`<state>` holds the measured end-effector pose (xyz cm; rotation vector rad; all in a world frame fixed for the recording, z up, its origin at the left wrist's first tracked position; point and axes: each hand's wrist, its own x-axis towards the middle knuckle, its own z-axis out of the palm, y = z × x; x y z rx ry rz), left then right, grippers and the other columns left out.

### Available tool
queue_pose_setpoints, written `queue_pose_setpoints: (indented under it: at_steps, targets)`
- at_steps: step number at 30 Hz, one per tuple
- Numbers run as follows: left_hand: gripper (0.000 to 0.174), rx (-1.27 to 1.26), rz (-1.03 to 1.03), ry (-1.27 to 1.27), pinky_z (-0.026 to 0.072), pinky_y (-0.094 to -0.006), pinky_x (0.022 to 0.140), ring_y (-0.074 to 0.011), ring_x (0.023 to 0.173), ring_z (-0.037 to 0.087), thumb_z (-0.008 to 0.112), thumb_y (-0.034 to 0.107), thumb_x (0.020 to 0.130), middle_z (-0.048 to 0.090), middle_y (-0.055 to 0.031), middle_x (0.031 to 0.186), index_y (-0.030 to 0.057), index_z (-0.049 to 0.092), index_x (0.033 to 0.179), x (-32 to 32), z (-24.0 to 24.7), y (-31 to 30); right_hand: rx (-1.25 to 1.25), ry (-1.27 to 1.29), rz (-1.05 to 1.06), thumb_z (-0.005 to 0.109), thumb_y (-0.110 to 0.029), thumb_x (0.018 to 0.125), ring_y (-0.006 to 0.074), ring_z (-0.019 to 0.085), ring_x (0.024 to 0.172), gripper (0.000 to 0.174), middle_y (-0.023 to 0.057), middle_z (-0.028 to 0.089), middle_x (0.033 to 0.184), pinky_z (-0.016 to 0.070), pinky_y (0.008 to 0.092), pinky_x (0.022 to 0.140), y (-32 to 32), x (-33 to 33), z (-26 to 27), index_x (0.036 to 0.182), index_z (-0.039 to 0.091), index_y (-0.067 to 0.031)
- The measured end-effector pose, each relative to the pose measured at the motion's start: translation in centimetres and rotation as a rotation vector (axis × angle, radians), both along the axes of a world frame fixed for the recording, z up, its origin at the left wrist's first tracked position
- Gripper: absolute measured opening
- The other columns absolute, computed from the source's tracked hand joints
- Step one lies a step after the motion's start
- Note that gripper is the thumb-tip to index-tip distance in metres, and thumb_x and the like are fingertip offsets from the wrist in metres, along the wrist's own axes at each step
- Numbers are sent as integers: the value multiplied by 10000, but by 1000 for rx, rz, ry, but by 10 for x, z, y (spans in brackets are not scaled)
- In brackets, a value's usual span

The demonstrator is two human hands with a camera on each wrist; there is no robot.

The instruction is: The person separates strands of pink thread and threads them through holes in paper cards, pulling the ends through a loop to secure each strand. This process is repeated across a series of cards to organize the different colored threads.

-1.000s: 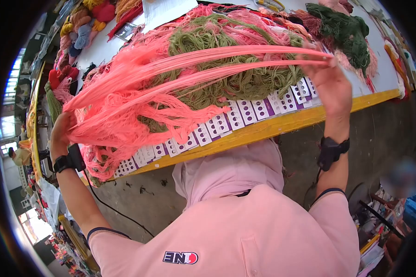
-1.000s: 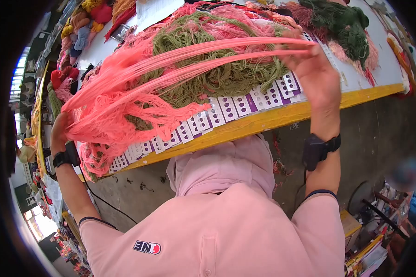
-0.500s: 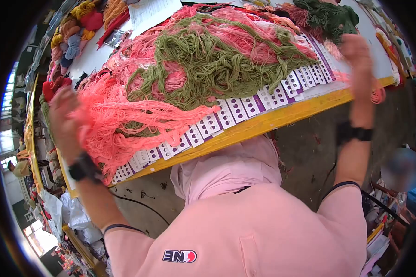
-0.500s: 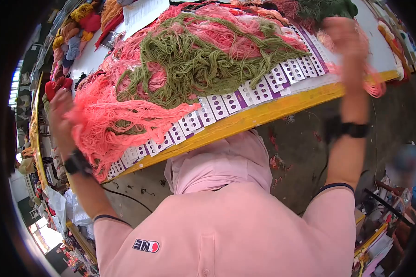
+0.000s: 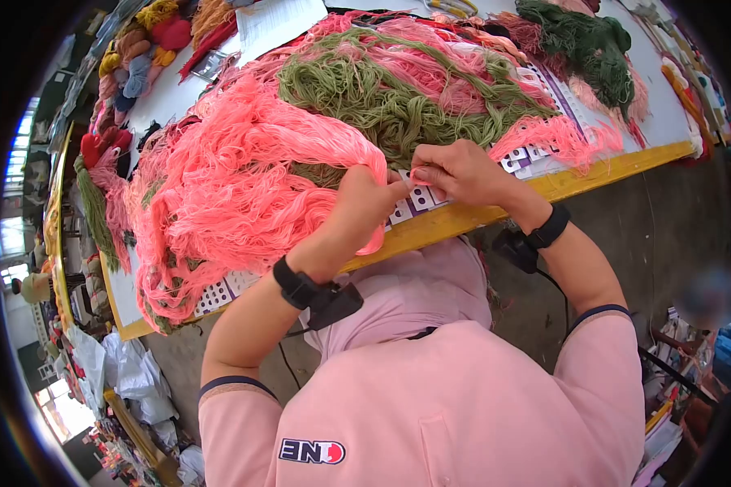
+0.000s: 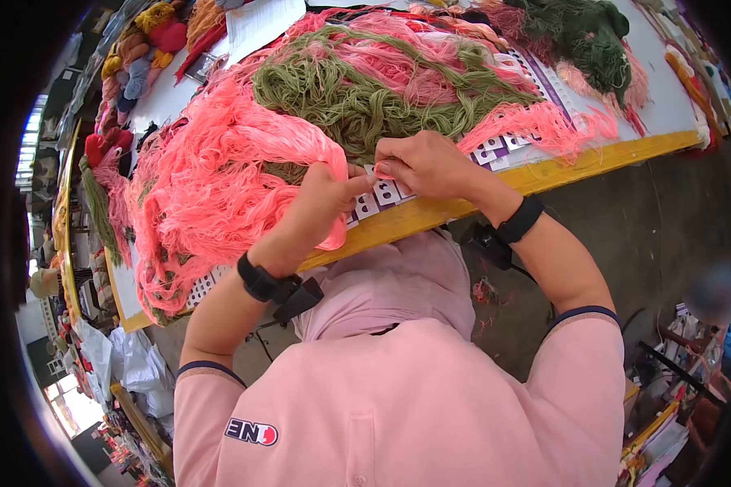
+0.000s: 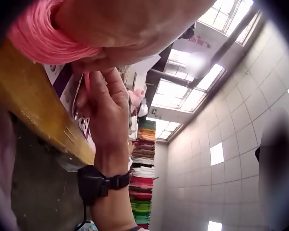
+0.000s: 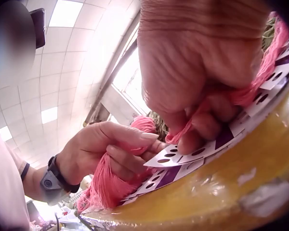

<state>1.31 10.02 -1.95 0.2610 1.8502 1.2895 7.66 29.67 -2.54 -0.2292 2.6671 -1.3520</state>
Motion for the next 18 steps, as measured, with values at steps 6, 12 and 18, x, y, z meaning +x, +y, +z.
queue_pose_setpoints:
  at_steps: [6, 12, 18]
  targets:
    - [142, 196, 153, -98, 366, -242, 511, -62, 591, 492, 671, -3, 808, 625, -28, 753, -45, 637, 939, 4, -10, 1, 67, 90, 71, 582, -170, 904, 269, 628, 592, 111, 110, 622, 639, 474, 379, 572, 2, -9, -1, 892, 614, -64]
    - [106, 264, 91, -274, 376, -250, 505, -73, 559, 473, 650, 2, 821, 567, 1, 702, -32, 615, 915, -10, -10, -10, 424, 127, 115, 605, -200, 857, 380, 638, 700, 145, 175, 646, 713, 490, 452, 626, -15, -15, 14, 891, 626, -60]
    - [88, 63, 113, 85, 378, -260, 457, -92, 494, 491, 610, 33, 835, 610, -35, 641, -24, 652, 782, -2, -26, -1, 61, 165, 79, 667, -136, 844, 331, 626, 620, 150, 162, 624, 671, 473, 401, 572, -3, -19, -10, 880, 588, -13]
